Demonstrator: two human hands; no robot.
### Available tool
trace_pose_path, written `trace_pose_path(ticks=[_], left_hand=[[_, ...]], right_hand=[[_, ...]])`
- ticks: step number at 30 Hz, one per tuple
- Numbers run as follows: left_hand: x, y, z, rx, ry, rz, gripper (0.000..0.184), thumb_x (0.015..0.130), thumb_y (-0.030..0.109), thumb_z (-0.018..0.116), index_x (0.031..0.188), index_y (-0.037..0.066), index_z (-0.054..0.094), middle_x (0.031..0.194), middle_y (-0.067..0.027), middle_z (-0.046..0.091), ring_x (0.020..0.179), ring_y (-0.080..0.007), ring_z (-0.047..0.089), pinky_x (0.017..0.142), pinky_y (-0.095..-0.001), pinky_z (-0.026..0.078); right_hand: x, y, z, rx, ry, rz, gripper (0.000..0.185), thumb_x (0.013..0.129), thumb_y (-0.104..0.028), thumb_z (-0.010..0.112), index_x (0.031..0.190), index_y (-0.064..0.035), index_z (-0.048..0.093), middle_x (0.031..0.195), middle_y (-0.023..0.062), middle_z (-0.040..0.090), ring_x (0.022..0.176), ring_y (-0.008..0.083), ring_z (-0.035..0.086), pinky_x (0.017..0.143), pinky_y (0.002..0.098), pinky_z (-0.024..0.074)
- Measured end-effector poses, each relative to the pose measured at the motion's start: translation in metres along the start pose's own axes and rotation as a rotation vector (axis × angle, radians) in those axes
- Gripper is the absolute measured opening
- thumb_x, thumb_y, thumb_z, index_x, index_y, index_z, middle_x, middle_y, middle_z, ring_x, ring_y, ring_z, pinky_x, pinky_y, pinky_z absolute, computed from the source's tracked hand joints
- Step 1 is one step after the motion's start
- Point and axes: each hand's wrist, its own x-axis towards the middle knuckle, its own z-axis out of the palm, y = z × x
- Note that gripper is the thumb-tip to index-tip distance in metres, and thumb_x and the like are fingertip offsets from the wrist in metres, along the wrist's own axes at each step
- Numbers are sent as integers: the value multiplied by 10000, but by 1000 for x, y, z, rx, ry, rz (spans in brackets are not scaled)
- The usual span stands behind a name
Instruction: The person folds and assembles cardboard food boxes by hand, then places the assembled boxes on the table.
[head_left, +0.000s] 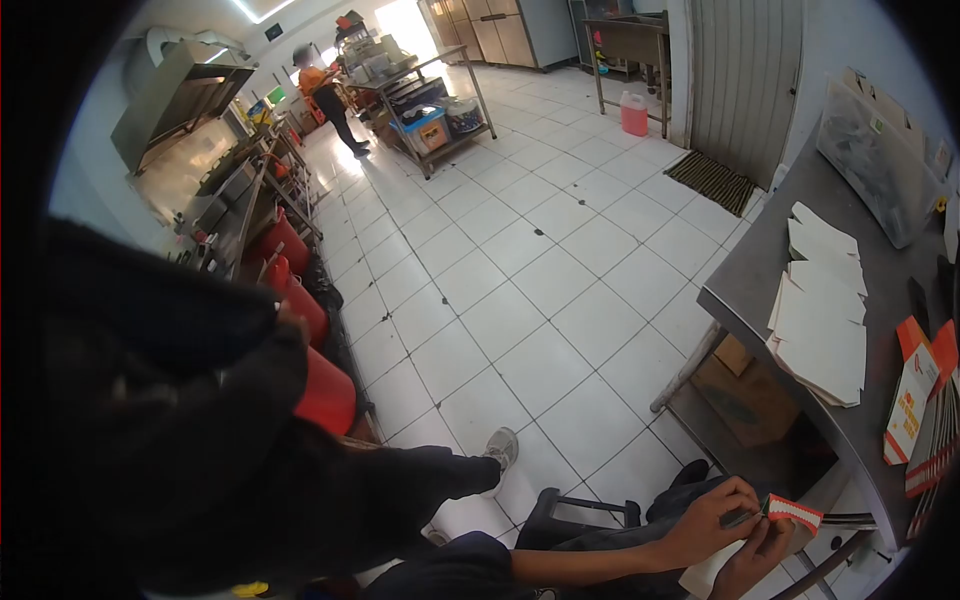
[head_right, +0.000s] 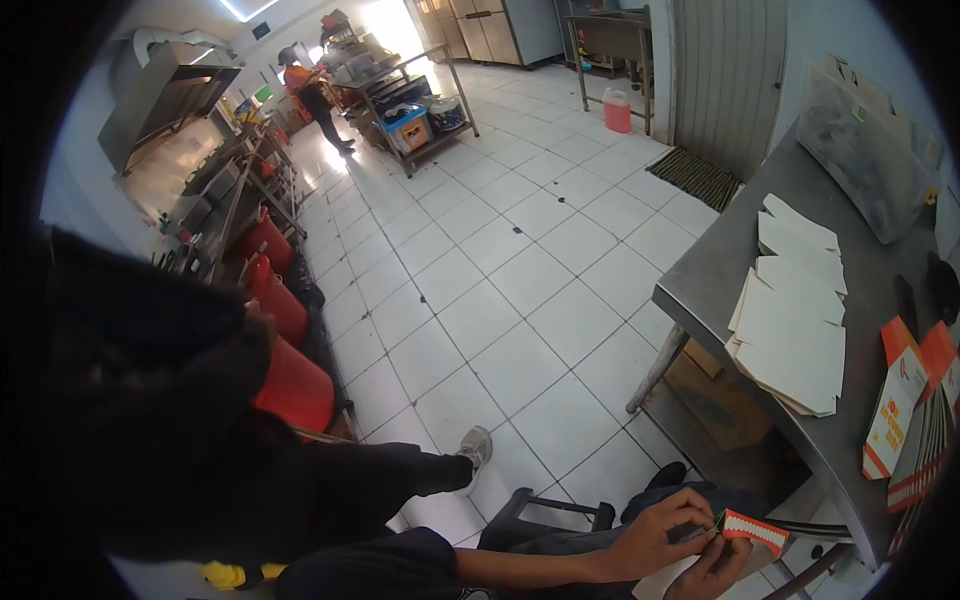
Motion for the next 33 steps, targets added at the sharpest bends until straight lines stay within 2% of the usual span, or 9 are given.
trace_pose_path(ticks=[2, 5, 8, 11, 14, 20, 23, 29, 33], left_hand=[[2, 1, -5, 29, -29, -7, 120, 930, 54, 704, 1025, -16, 682, 1105, -74, 590, 1026, -191, 628, 901, -312, 504], [6, 6, -16, 135, -91, -20, 101, 931, 59, 706, 991, -19, 680, 1094, -70, 596, 985, -188, 643, 865, -307, 515], [10, 11, -29, 145, -184, -12, 102, 935, 67, 708, 981, -20, 682, 1104, -66, 591, 976, -178, 651, 839, -294, 518], [6, 12, -25, 109, -194, 32, 106, 936, 76, 716, 955, -16, 667, 1099, -62, 581, 940, -155, 629, 801, -288, 512], [7, 35, -18, 135, -258, -54, 179, 932, 111, 739, 883, -10, 616, 1081, -55, 565, 892, -144, 593, 765, -284, 497], [8, 30, -5, 268, -257, -10, 317, 913, 170, 779, 829, 10, 518, 1035, -50, 546, 832, -125, 566, 700, -265, 479], [-2, 19, 11, 359, -117, 29, 312, 914, 168, 773, 844, 9, 514, 1022, -58, 541, 770, -129, 573, 662, -278, 490], [-13, 18, 24, 624, -55, 293, 243, 928, 118, 722, 915, -6, 513, 1016, -88, 522, 684, -234, 585, 580, -331, 489], [-13, 19, 23, 702, -114, 297, 221, 931, 107, 699, 983, -5, 515, 1040, -96, 525, 713, -276, 604, 589, -365, 499]], right_hand=[[2, -3, -1, -7, -30, 46, 268, 1029, -231, 604, 1010, 23, 691, 956, 187, 651, 878, 332, 608, 821, 432, 502], [10, 5, -7, -91, -72, -217, 233, 1001, -200, 637, 1026, 3, 747, 955, 176, 699, 897, 321, 633, 813, 431, 511], [5, 28, -22, 44, -253, -55, 234, 970, -208, 683, 1057, -7, 764, 979, 160, 728, 904, 303, 653, 806, 412, 519], [8, 47, -33, -80, -249, -144, 243, 946, -230, 720, 1020, -1, 759, 953, 151, 728, 872, 294, 658, 802, 390, 519], [1, 90, -35, 4, -333, 143, 237, 929, -247, 745, 958, -12, 752, 929, 132, 721, 852, 264, 653, 799, 379, 517], [2, 50, -46, 84, -330, 92, 248, 991, -261, 679, 955, -19, 717, 901, 73, 705, 874, 177, 633, 806, 348, 515], [-5, 52, -42, 163, -365, 249, 265, 1019, -258, 650, 1042, 3, 690, 936, 68, 703, 893, 176, 633, 814, 326, 518], [-29, 131, -11, 660, -386, 343, 275, 1028, -222, 645, 1166, 15, 645, 1026, 74, 677, 916, 184, 636, 822, 288, 525], [-28, 77, -4, 662, -110, 313, 128, 1003, 66, 499, 1091, 40, 589, 979, 64, 638, 900, 134, 606, 814, 271, 495]])
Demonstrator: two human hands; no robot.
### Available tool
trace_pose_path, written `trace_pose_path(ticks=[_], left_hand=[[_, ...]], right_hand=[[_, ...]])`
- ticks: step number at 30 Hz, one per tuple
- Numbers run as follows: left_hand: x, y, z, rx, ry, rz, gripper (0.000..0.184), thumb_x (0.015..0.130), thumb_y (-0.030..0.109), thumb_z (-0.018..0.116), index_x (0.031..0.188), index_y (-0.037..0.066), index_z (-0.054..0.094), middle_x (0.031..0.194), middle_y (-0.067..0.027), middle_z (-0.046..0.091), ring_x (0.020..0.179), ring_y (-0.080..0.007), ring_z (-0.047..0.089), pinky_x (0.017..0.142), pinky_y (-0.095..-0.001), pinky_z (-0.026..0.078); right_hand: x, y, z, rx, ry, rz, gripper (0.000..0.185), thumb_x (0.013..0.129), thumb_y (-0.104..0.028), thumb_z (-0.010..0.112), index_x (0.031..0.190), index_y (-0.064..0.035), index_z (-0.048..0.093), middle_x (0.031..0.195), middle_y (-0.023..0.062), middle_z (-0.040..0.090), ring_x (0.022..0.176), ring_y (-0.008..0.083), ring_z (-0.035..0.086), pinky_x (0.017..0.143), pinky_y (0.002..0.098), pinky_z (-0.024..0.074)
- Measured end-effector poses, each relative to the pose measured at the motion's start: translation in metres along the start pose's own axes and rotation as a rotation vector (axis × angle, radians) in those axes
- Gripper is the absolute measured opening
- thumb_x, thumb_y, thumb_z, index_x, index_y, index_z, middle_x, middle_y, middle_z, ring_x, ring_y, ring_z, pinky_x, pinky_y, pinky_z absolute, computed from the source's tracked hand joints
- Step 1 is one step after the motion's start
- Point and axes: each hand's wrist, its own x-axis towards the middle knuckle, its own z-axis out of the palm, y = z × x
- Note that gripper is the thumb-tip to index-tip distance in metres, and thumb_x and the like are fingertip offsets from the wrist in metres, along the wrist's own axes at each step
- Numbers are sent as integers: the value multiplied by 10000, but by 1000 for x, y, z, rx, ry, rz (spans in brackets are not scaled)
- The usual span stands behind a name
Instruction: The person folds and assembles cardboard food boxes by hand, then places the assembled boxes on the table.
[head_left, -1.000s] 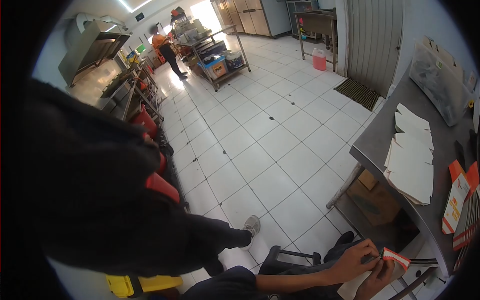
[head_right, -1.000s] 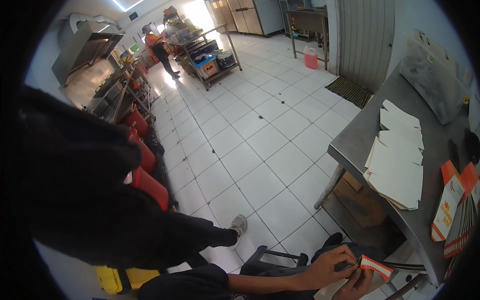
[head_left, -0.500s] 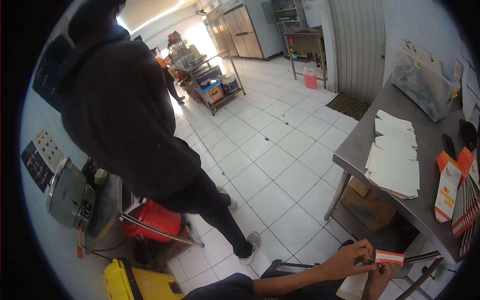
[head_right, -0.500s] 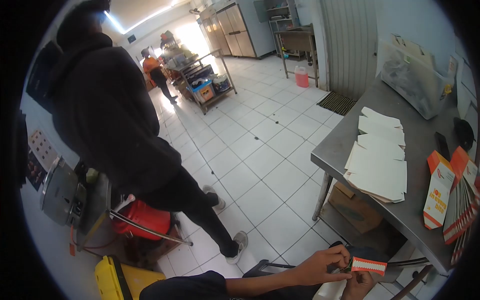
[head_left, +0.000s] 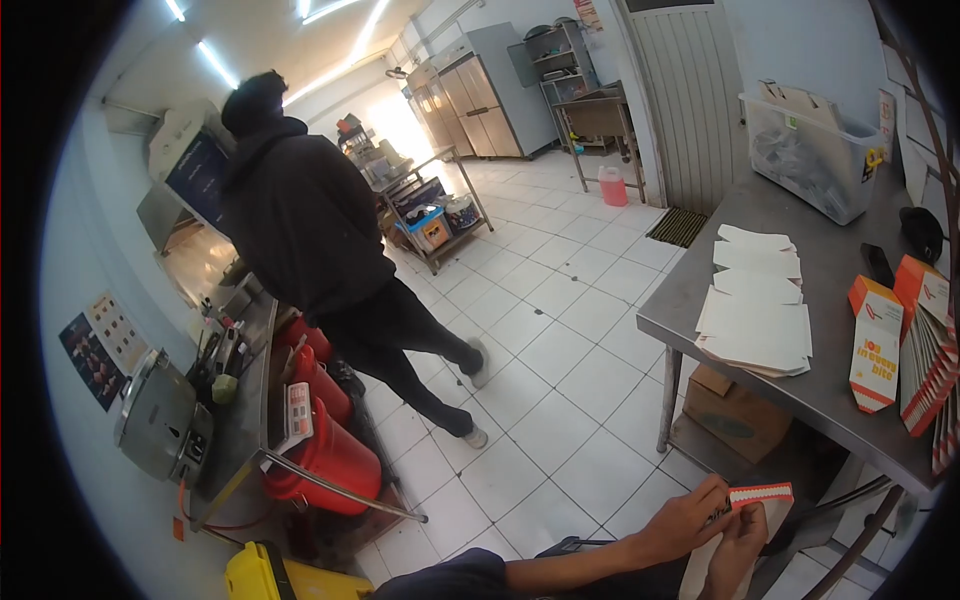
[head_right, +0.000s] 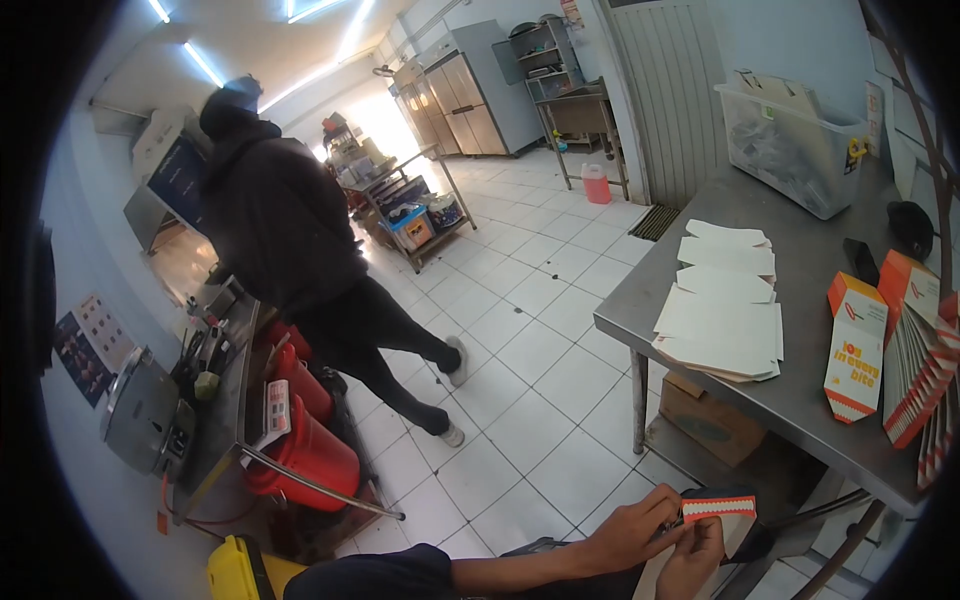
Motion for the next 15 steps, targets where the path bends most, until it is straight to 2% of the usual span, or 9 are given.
trace_pose_path(ticks=[2, 5, 8, 11, 15], left_hand=[[3, 3, -1, 43, -26, 15, 221, 931, 111, 696, 1008, 0, 521, 1063, -99, 534, 741, -288, 625, 614, -377, 516], [8, 5, 6, 50, -31, 128, 213, 936, 122, 691, 1034, 10, 539, 1097, -103, 550, 804, -319, 654, 673, -391, 546], [14, 11, 8, 0, -39, 114, 202, 951, 139, 680, 1055, 21, 552, 1119, -105, 560, 854, -337, 671, 722, -395, 563], [14, 8, 6, -23, -122, 66, 196, 965, 153, 671, 1057, 23, 557, 1116, -109, 561, 863, -345, 678, 718, -400, 566], [11, 9, 10, -45, -113, 49, 205, 966, 162, 675, 1048, 17, 557, 1109, -112, 559, 831, -345, 680, 691, -404, 563]], right_hand=[[-2, 6, 7, -91, 45, -72, 133, 1024, 63, 453, 1090, 19, 560, 1000, 58, 626, 931, 138, 595, 848, 274, 480], [-13, -25, 28, 7, 291, -84, 98, 1041, 26, 470, 1072, 19, 563, 1008, 57, 625, 941, 149, 592, 883, 274, 458], [-12, -10, 14, 42, 251, -152, 95, 1055, -16, 498, 1092, 18, 579, 1039, 50, 628, 954, 133, 605, 878, 272, 484], [-12, -19, -2, 189, 107, 26, 106, 1052, -60, 543, 1110, 10, 597, 1041, 43, 639, 922, 108, 627, 803, 254, 545], [-11, -8, -25, 146, 76, 105, 121, 1044, -98, 575, 1114, -4, 608, 1008, 39, 650, 855, 82, 639, 671, 229, 587]])
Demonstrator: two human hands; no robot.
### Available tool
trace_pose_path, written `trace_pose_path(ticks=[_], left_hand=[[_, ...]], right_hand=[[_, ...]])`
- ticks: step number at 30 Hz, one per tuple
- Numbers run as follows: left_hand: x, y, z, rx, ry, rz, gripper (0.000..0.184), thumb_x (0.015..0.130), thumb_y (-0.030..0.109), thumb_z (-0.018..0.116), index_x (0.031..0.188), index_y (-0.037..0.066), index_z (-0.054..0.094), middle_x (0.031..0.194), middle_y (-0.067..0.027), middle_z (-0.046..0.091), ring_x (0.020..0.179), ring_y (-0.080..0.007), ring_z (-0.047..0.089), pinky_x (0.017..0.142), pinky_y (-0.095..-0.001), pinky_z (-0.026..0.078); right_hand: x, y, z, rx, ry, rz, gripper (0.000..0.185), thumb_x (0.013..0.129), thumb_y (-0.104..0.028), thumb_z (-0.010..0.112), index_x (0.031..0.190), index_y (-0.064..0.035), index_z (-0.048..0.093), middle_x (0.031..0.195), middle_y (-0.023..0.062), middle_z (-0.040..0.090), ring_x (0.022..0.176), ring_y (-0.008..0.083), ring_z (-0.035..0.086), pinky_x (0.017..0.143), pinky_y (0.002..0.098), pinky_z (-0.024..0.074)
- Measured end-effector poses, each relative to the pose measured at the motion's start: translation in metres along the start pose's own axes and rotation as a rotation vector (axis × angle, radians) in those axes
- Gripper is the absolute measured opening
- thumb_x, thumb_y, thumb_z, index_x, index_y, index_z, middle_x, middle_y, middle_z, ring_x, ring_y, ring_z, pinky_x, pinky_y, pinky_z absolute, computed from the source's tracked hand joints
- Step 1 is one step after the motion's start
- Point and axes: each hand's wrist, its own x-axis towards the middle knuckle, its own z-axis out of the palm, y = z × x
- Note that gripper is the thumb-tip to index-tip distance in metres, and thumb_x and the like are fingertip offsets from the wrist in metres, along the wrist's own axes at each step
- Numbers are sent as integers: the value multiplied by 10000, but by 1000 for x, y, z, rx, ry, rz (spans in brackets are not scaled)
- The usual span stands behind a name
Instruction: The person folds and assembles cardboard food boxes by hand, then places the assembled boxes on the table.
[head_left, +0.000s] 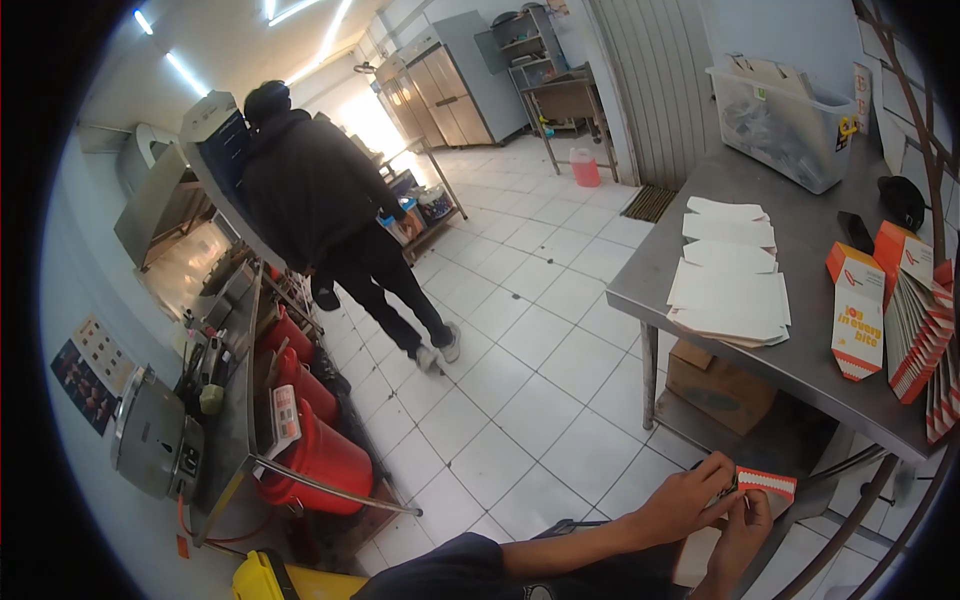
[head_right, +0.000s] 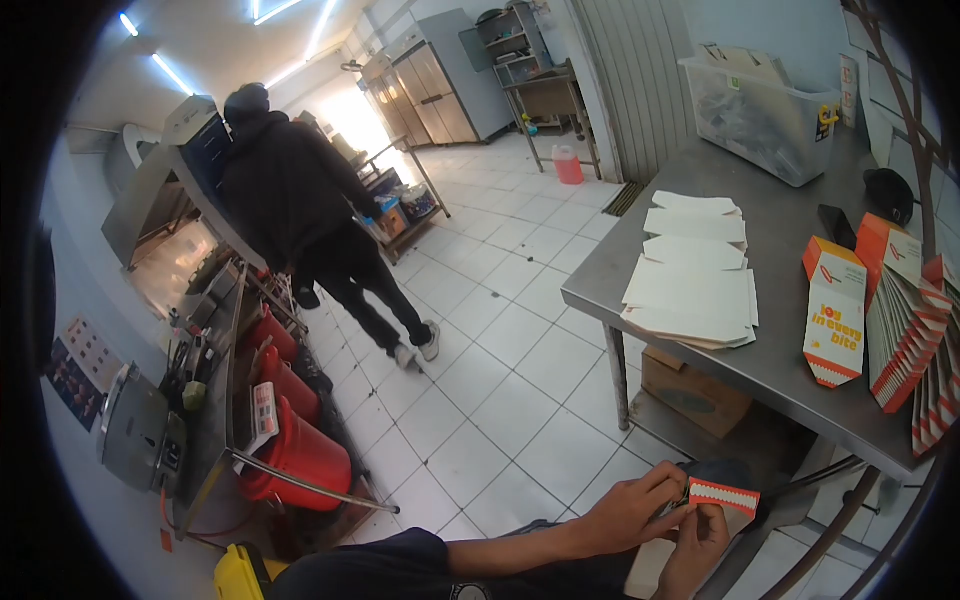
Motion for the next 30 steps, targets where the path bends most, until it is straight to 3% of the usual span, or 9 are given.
trace_pose_path(ticks=[11, 14, 17, 20, 23, 24, 27, 28, 30], left_hand=[[-1, -9, 7, 178, 81, 27, 226, 969, 192, 668, 1010, 17, 531, 1066, -108, 526, 686, -292, 652, 556, -376, 534], [2, -15, 6, 177, -36, -91, 235, 966, 191, 658, 1034, 20, 511, 1064, -108, 497, 673, -295, 636, 555, -387, 534], [-1, -24, 0, -5, -45, -200, 229, 930, 119, 667, 1011, 25, 475, 1069, -113, 480, 715, -312, 631, 579, -419, 521], [-3, -30, -11, -58, 69, -208, 242, 884, 56, 679, 940, 26, 445, 1057, -118, 468, 739, -318, 603, 616, -438, 492], [-5, -29, -20, -181, 94, -256, 273, 849, 15, 686, 890, 28, 416, 1041, -120, 457, 724, -313, 558, 627, -418, 460], [-8, -27, -16, -212, 80, -241, 284, 855, 34, 695, 882, 28, 413, 1039, -119, 456, 711, -298, 541, 622, -401, 451], [-7, -22, -6, -259, 52, -176, 307, 893, 97, 712, 874, 29, 413, 1010, -113, 468, 684, -251, 502, 610, -355, 430], [-7, -17, -7, -241, 53, -173, 306, 917, 124, 710, 884, 30, 421, 984, -108, 483, 683, -236, 496, 609, -343, 427], [-17, -21, -6, -358, 29, -302, 298, 966, 182, 694, 913, 32, 441, 909, -93, 510, 679, -202, 488, 614, -325, 429]], right_hand=[[-5, -15, 50, -85, 179, -157, 99, 1071, -57, 504, 1015, 6, 556, 926, 45, 620, 815, 88, 593, 657, 243, 516], [-3, -4, 45, -56, 186, -90, 98, 1062, -38, 514, 1098, 28, 576, 954, 67, 631, 839, 94, 588, 720, 246, 495], [-15, -37, 37, -251, 6, 17, 258, 1099, -160, 466, 1229, 32, 580, 1024, 86, 641, 895, 128, 589, 800, 282, 471], [-32, -58, -12, -268, 100, 57, 349, 1092, -251, 487, 1301, 10, 584, 1102, 84, 651, 976, 148, 610, 837, 273, 484], [-16, -53, -18, -661, 479, -306, 451, 1124, -333, 374, 1337, 21, 555, 1088, 93, 642, 961, 174, 584, 879, 345, 462], [-12, -43, -16, -601, 361, -189, 577, 1120, -479, 286, 1291, -8, 572, 1094, 88, 635, 989, 198, 579, 916, 372, 450], [-15, -7, -12, 35, 45, 148, 567, 1114, -514, 302, 1190, -29, 584, 1084, 81, 625, 995, 162, 576, 917, 345, 452], [-20, 3, 4, 189, 290, 167, 507, 1109, -499, 376, 1045, -44, 587, 974, 59, 630, 905, 130, 600, 832, 303, 483], [-29, 5, 9, -16, 212, 135, 452, 1102, -457, 439, 993, -43, 586, 888, 40, 625, 806, 117, 602, 752, 284, 493]])
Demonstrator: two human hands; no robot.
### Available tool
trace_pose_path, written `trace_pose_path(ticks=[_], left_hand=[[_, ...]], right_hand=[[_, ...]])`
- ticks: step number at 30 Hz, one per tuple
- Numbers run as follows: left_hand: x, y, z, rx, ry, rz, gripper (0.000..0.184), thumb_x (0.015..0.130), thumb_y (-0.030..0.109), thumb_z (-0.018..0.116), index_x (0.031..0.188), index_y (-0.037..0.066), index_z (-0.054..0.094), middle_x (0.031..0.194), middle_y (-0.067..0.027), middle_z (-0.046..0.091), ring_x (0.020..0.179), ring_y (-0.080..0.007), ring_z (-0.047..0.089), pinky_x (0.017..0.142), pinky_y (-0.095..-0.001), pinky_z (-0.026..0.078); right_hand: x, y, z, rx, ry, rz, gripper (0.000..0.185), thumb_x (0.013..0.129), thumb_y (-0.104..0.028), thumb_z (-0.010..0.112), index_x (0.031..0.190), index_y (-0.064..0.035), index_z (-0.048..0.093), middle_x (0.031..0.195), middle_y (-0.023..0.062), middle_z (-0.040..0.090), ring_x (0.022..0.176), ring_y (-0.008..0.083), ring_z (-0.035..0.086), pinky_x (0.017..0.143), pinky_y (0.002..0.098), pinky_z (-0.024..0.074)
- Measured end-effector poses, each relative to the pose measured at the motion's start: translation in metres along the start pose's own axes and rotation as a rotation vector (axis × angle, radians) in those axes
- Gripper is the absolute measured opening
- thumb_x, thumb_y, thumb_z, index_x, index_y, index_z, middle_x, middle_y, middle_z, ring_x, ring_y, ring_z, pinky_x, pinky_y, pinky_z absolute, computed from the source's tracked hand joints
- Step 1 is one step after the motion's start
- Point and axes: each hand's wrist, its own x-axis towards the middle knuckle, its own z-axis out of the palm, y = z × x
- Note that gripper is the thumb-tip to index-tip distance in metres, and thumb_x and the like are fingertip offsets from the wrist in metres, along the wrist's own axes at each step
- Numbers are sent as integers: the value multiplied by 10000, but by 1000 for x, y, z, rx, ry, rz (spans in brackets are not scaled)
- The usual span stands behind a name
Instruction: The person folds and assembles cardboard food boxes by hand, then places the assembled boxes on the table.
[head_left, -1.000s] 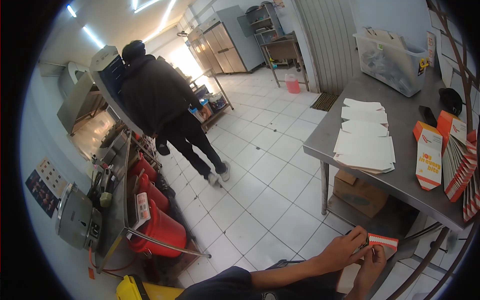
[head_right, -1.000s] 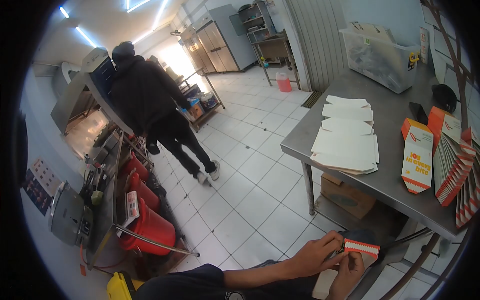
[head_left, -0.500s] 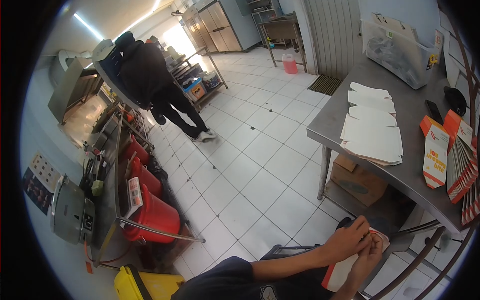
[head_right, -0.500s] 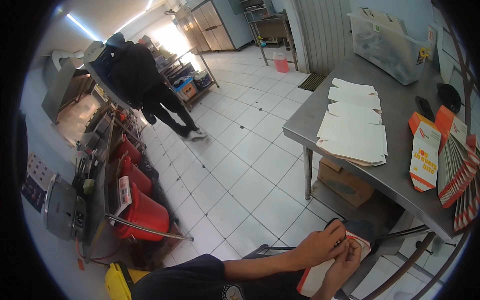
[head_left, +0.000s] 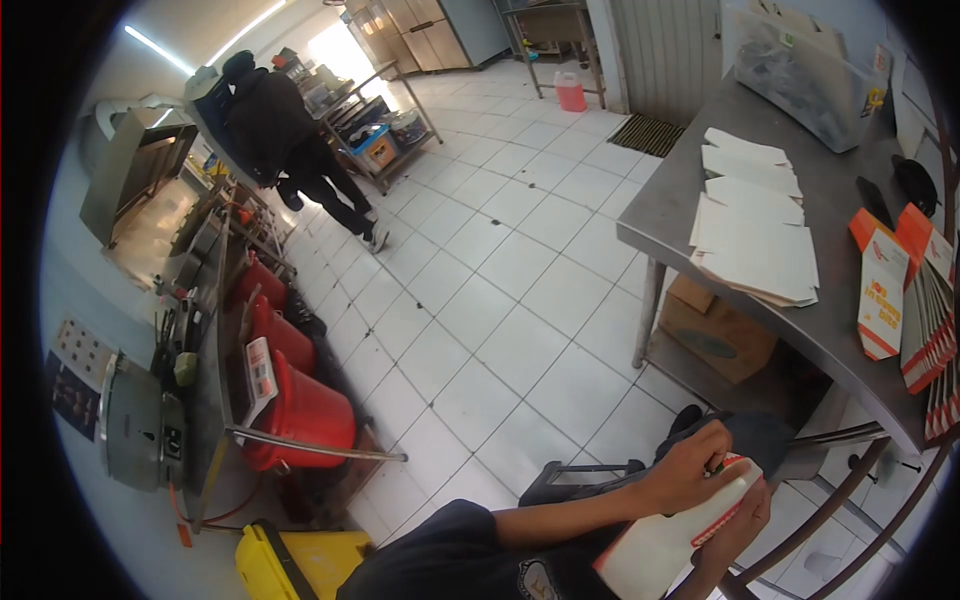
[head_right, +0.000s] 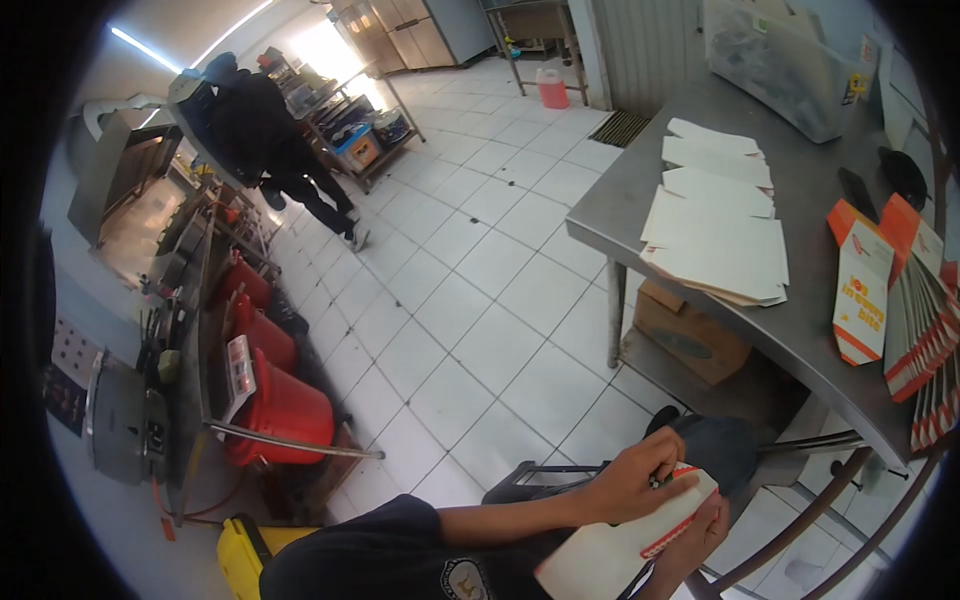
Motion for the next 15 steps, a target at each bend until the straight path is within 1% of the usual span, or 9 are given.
trace_pose_path(ticks=[1, 2, 5, 8, 11, 12, 15], left_hand=[[-2, -13, 2, -140, -24, -123, 295, 989, 213, 680, 933, 33, 454, 862, -83, 521, 678, -184, 486, 621, -317, 434], [-1, -23, 4, -284, -55, -234, 297, 1013, 244, 667, 953, 34, 466, 814, -72, 533, 677, -167, 484, 628, -310, 438], [0, -22, 4, -204, -86, -137, 256, 1053, 257, 611, 1028, 35, 487, 714, -57, 562, 688, -152, 545, 669, -301, 466], [4, -22, -2, -188, -204, -6, 245, 1069, 263, 575, 1040, 36, 486, 786, -79, 626, 750, -152, 606, 716, -310, 485], [1, -9, -8, -288, -266, -136, 254, 1088, 279, 527, 1098, 27, 502, 852, -131, 666, 809, -189, 643, 756, -338, 499], [-1, -10, -3, -183, -204, -51, 295, 1095, 301, 509, 1173, 17, 513, 864, -166, 670, 825, -221, 649, 782, -366, 509], [-5, -8, -25, -42, -648, -399, 342, 1090, 332, 508, 1203, 11, 547, 960, -233, 699, 951, -322, 703, 866, -426, 512]], right_hand=[[-4, 1, -1, -104, -29, -35, 429, 1098, -435, 471, 967, -43, 585, 845, 30, 623, 757, 110, 603, 711, 274, 498], [-5, 4, 0, -141, 1, -80, 419, 1096, -411, 482, 953, -33, 594, 826, 28, 622, 736, 104, 594, 693, 272, 490], [-10, 16, 4, -257, 113, -220, 393, 1090, -339, 514, 912, -5, 622, 770, 21, 618, 672, 86, 566, 640, 264, 465], [-13, -3, 3, -201, 5, -92, 396, 1092, -305, 498, 910, 16, 642, 770, 37, 635, 679, 82, 557, 632, 266, 453], [-8, -14, -13, -350, -149, -206, 397, 1097, -299, 485, 944, 27, 654, 779, 48, 651, 683, 90, 563, 627, 277, 449], [-8, -20, -13, -417, -63, -306, 394, 1100, -285, 476, 960, 30, 666, 808, 47, 661, 698, 89, 578, 637, 279, 466], [0, -28, -13, -82, 174, -321, 412, 1096, -308, 488, 956, 31, 675, 836, 46, 669, 713, 97, 592, 650, 289, 488]])
